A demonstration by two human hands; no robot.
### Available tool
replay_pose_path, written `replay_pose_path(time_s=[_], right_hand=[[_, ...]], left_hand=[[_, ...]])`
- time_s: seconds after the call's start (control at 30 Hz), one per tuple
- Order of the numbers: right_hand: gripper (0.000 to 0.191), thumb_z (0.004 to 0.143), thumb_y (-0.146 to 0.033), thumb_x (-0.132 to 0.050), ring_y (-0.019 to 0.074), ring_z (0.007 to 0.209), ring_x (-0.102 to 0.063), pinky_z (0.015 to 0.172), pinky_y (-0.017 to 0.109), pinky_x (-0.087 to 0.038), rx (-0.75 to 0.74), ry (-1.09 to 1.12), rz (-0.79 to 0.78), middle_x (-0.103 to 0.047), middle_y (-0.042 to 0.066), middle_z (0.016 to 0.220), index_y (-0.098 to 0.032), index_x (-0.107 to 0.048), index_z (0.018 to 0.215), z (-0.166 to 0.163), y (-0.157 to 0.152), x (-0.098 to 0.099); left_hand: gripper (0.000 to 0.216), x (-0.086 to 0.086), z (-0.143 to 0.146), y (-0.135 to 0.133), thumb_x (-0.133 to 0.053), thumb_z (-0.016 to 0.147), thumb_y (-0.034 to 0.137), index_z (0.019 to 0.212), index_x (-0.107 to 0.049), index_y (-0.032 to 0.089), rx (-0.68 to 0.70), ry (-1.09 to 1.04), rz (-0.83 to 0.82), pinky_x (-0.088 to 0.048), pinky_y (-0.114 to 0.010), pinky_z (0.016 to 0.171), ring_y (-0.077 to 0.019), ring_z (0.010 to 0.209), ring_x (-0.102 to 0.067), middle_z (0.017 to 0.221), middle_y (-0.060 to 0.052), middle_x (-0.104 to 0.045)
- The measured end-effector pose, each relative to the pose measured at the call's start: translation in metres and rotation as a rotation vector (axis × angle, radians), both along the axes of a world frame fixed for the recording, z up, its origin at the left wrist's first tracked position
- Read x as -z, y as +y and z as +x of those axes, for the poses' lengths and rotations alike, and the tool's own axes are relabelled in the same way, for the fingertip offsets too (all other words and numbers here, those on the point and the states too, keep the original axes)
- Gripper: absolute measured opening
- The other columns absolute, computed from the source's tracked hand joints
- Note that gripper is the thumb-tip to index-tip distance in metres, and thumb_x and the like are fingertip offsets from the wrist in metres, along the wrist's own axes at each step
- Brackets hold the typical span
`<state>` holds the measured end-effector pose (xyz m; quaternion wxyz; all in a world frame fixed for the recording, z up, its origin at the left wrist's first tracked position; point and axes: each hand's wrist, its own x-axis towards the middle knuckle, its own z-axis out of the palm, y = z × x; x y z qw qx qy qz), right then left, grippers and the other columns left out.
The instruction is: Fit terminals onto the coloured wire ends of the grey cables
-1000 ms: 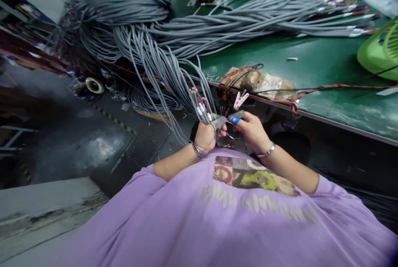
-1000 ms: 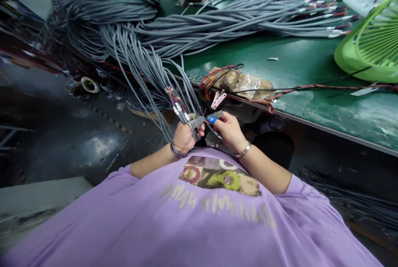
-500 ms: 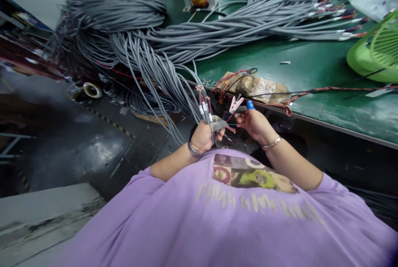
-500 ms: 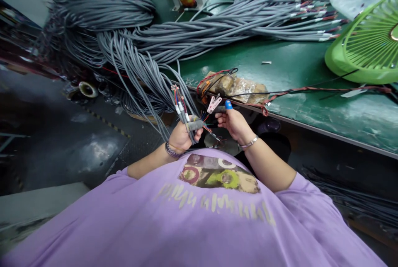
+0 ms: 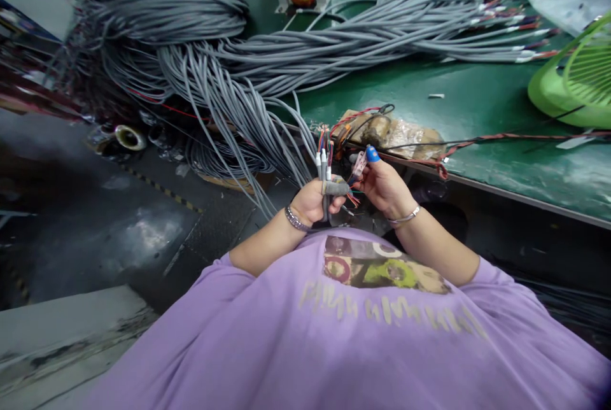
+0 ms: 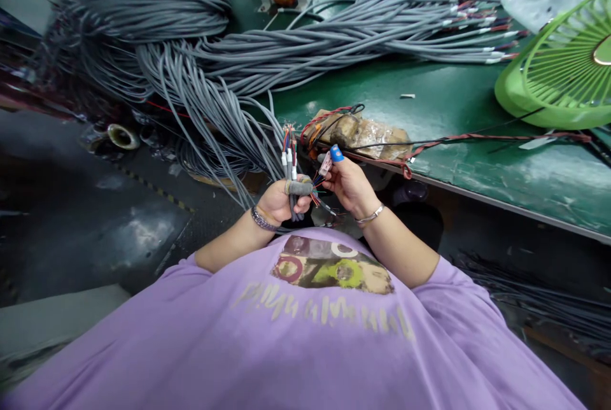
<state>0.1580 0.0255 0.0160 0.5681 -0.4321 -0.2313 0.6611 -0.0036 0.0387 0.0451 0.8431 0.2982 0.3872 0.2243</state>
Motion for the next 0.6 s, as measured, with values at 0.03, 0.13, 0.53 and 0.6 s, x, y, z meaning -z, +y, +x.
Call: replay_pose_path(time_s=[0.03, 0.13, 0.53, 0.6], right_hand=[[0.056, 0.07, -0.075, -0.071, 0.0109, 0.058, -0.052, 0.055, 0.025, -0.046, 0.004, 0.017, -0.011, -0.061, -0.002, 0.069, -0.021, -0.065, 0.086, -0.0002, 0.0, -0.0004], [0.052, 0.073, -0.072, -0.071, 0.0114, 0.061, -0.054, 0.056, 0.025, -0.046, 0.001, 0.061, -0.023, -0.063, -0.001, 0.072, -0.021, -0.067, 0.086, -0.0007, 0.0005, -0.0011], [0.042, 0.074, -0.061, -0.078, 0.0125, 0.068, -0.059, 0.062, 0.025, -0.048, 0.091, 0.173, -0.007, -0.069, -0.001, 0.074, -0.021, -0.071, 0.086, -0.0065, 0.0034, -0.0019], [0.04, 0.076, -0.059, -0.078, 0.0109, 0.065, -0.057, 0.06, 0.024, -0.047, 0.078, 0.217, -0.005, -0.068, -0.002, 0.073, -0.021, -0.071, 0.085, -0.007, 0.0027, -0.0032]], left_hand=[[0.027, 0.0004, 0.0005, 0.0006, -0.076, 0.062, 0.021, 0.061, -0.048, 0.018, 0.003, -0.008, -0.008, -0.026, -0.017, 0.034, -0.0057, 0.035, -0.042, 0.045, 0.004, -0.048], [0.026, 0.001, 0.0024, 0.0024, -0.074, 0.061, 0.017, 0.061, -0.048, 0.018, -0.009, -0.027, -0.039, -0.026, -0.016, 0.034, -0.0056, 0.035, -0.041, 0.046, 0.004, -0.048], [0.025, 0.0025, 0.0039, 0.0058, -0.073, 0.06, 0.016, 0.063, -0.049, 0.017, 0.027, -0.001, -0.083, -0.028, -0.014, 0.033, -0.0056, 0.033, -0.041, 0.043, 0.004, -0.047], [0.024, 0.0042, 0.0044, 0.0061, -0.072, 0.061, 0.015, 0.062, -0.048, 0.017, 0.041, -0.003, -0.07, -0.028, -0.014, 0.032, -0.0059, 0.033, -0.04, 0.043, 0.003, -0.047]])
